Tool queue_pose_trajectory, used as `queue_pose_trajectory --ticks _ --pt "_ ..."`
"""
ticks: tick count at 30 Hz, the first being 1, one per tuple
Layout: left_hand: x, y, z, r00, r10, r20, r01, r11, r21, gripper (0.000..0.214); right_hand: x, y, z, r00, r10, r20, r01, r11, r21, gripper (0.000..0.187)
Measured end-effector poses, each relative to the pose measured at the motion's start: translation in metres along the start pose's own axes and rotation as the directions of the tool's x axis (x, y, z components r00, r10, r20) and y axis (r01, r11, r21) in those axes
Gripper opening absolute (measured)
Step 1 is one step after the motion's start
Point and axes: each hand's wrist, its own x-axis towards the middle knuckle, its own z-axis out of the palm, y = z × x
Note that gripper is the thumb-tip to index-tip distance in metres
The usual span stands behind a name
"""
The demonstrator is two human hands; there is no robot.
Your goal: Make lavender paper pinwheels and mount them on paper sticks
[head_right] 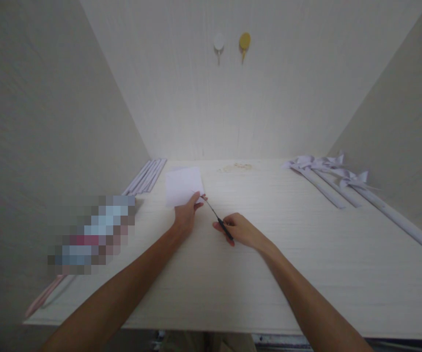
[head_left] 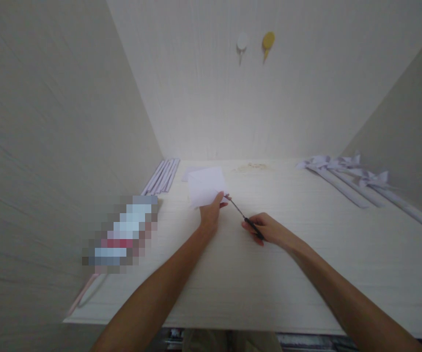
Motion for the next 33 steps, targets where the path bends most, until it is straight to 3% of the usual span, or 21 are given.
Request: queue_pose_trajectory --ticks 33 --pt "-0.0003 -0.0001 0.0000 1.000 -0.011 -0.007 0.011 1.000 0.005 0.015 0.0016 0.0048 0.0003 1.000 -0.022 0.002 0.022 1.000 -0.012 0.048"
